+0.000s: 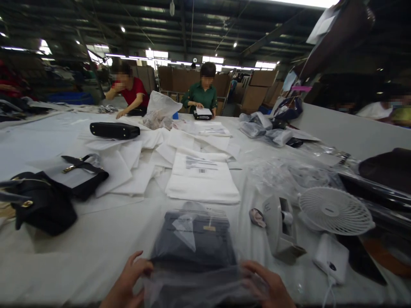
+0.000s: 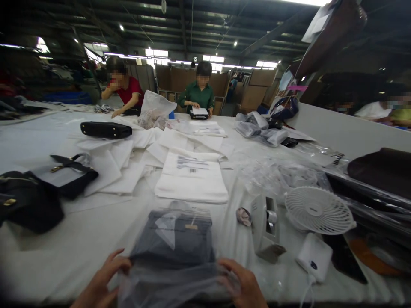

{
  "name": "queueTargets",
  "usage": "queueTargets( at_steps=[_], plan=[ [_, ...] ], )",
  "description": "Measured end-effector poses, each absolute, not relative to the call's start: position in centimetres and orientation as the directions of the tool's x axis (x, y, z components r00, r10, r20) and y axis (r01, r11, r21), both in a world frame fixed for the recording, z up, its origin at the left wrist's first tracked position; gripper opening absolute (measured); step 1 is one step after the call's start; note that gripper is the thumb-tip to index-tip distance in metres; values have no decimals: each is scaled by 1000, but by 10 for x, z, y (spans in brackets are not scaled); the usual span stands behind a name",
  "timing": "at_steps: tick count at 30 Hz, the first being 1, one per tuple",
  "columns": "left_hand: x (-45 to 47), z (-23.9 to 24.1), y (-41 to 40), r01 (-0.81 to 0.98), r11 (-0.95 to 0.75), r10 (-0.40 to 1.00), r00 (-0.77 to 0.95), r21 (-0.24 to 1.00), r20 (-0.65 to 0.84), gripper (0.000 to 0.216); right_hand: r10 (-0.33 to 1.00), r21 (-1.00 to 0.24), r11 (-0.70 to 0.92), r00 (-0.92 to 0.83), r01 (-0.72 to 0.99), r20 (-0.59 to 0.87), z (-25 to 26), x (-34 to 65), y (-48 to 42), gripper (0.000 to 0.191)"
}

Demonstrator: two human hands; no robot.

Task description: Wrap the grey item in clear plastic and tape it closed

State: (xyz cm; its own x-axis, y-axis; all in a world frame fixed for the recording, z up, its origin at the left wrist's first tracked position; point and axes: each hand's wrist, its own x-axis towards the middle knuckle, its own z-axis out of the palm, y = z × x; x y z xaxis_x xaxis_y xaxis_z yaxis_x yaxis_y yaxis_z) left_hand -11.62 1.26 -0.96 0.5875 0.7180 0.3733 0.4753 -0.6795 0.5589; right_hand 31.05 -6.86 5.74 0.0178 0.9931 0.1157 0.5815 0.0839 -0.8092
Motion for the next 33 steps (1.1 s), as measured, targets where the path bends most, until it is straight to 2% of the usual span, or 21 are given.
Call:
queueTargets(
  at_steps=[1, 3, 6, 8, 11, 13, 15, 18, 22, 26, 29, 33],
  plan=[
    [-113, -5, 12, 458, -724, 676, 623, 516, 395, 15, 987, -805, 121, 18, 581, 162, 58, 309, -68, 23],
    [-106, 5, 14, 448, -757, 650, 591, 476, 477, 15, 969, -846, 97, 143, 525, 199, 58, 306, -64, 27],
    [-100, 18, 19, 435, -685, 728, 410, 584, 549, 12, 901, -925, -83, 424, 370, 89, 56, 305, -57, 38],
    [-97, 27, 22, 419, -621, 783, 359, 663, 507, 8, 894, -940, -107, 445, 325, 52, 56, 305, -54, 37],
    [-93, 43, 25, 344, -566, 808, 411, 749, 422, 3, 916, -943, -91, 399, 320, 47, 61, 307, -54, 33],
    [-90, 52, 28, 251, -472, 848, 391, 845, 357, 8, 900, -956, -113, 435, 270, 17, 62, 309, -54, 35],
    [-86, 57, 31, 161, -330, 918, 285, 930, 277, 16, 854, -970, -158, 518, 184, -41, 61, 310, -52, 40],
    [-79, 59, 36, 94, -188, 976, 133, 978, 174, 23, 817, -971, -213, 566, 111, -114, 59, 310, -48, 45],
    [-72, 60, 40, 172, -147, 987, 89, 974, 133, 26, 813, -976, -199, 570, 86, -115, 57, 310, -43, 45],
    [-64, 53, 58, 393, -292, 956, 100, 872, 275, 20, 776, -981, -176, 603, -76, -186, 44, 304, -35, 47],
    [-54, 43, 74, 468, -252, 967, 85, 847, 241, 22, 777, -966, -196, 574, -169, -258, 32, 299, -30, 53],
    [-46, 31, 66, 474, -167, 981, -5, 865, 192, 26, 765, -975, -215, 611, -56, -204, 27, 304, -31, 52]
  ],
)
